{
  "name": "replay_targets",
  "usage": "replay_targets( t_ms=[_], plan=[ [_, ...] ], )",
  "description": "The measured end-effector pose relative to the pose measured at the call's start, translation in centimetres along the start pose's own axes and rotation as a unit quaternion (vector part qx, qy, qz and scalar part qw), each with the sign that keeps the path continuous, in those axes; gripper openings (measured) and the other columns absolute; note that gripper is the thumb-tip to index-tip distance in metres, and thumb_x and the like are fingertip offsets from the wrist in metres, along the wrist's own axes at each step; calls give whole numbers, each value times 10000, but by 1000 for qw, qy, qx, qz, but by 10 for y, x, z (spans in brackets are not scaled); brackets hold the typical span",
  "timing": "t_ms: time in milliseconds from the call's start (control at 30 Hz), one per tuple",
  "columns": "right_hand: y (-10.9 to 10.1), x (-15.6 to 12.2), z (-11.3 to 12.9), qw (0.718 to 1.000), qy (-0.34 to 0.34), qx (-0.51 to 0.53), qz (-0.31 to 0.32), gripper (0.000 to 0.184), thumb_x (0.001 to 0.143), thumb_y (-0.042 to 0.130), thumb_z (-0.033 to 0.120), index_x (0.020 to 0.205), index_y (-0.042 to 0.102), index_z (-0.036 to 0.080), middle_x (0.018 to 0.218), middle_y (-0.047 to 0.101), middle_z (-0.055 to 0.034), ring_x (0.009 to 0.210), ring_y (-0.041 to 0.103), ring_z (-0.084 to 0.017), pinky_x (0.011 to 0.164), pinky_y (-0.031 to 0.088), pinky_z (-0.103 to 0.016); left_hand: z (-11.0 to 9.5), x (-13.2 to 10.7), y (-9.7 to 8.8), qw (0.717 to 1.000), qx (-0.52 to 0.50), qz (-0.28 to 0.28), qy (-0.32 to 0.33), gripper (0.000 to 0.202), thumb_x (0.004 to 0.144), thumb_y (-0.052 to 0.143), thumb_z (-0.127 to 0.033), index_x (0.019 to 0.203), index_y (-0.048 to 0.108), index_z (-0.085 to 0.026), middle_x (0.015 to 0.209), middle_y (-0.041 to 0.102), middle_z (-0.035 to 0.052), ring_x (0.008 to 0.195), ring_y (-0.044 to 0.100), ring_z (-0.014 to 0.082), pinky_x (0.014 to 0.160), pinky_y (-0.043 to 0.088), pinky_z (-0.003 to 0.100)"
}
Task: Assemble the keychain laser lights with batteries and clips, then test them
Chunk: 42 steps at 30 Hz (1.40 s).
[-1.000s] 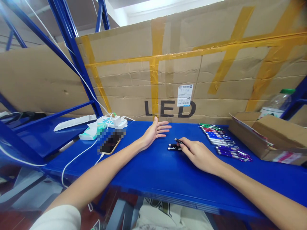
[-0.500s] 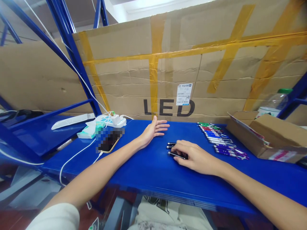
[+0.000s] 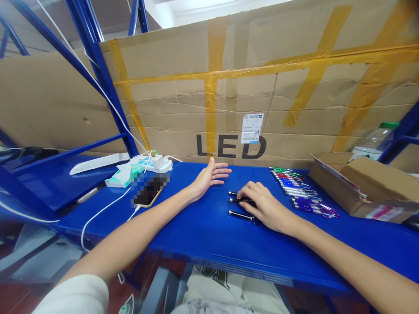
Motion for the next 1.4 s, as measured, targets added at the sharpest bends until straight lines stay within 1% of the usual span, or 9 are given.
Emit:
replay_targets(
  t_ms=[133,267,400,567,700,900,1133,1233,1400],
  plan=[
    [-2,0,-5,996,43,53,-57,103,1083,488,351,1124,512,259,1106,669,-80,981,619,-263,898,506,-438,1,0,-1,1000,-4,1,0,779,1071,217,-745,1393,665,-195,1457,688,176,1365,631,340,1145,482,514],
    [-4,0,-6,991,46,91,-83,225,1094,463,391,1279,492,265,1102,678,-79,960,674,-255,875,535,-402,0,0,-2,1000,-22,6,3,800,1073,180,-742,1400,646,-180,1466,678,185,1364,629,338,1143,479,513],
    [-5,1,-1,994,25,71,-74,284,1130,357,410,1257,567,267,1059,709,-87,964,703,-270,874,534,-394,-1,0,-4,1000,-24,5,3,845,1056,159,-773,1403,648,-177,1480,667,190,1390,609,342,1140,482,502],
    [-5,0,-2,993,102,54,-35,324,1135,341,467,1252,579,281,814,709,-15,759,701,-269,710,474,-355,0,1,-6,1000,-23,7,4,847,1046,169,-790,1400,659,-198,1477,672,177,1402,601,346,1145,482,506],
    [-7,1,-2,992,109,39,-42,341,1124,361,439,1200,652,278,909,774,-38,824,735,-269,728,471,-347,4,3,-9,999,-30,25,3,856,1031,198,-811,1406,659,-195,1481,668,182,1409,593,361,1139,484,508],
    [-4,1,-1,996,90,2,-3,367,1102,388,402,1182,717,262,849,792,-41,729,728,-256,660,440,-333,3,3,-8,999,-36,35,0,837,1035,199,-805,1411,644,-205,1480,670,177,1401,599,355,1147,477,515],
    [-7,1,-7,991,107,-2,-80,398,1092,418,396,1313,712,243,1099,839,-80,923,792,-287,772,530,-357,3,2,-5,999,-43,24,-8,848,1037,198,-801,1416,637,-183,1468,674,191,1384,611,359,1138,481,508],
    [-10,1,-8,986,126,-5,-108,412,1080,431,388,1328,718,227,1121,843,-88,955,798,-294,784,544,-361,3,2,-6,999,-37,24,-7,858,1037,193,-803,1425,634,-178,1467,675,192,1373,618,356,1129,484,500],
    [-7,1,-5,990,131,-20,-45,358,1039,477,352,1195,782,249,1010,855,-61,887,798,-291,729,523,-342,3,2,-5,999,-29,19,-15,864,1047,170,-788,1420,634,-161,1465,671,207,1369,623,353,1092,512,479]
  ],
)
Point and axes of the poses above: each hand's wrist, its own x-axis towards the middle knuckle, its own y-axis out of the palm, z = x × y, the point moved 3 cm from there along x, towards the middle knuckle
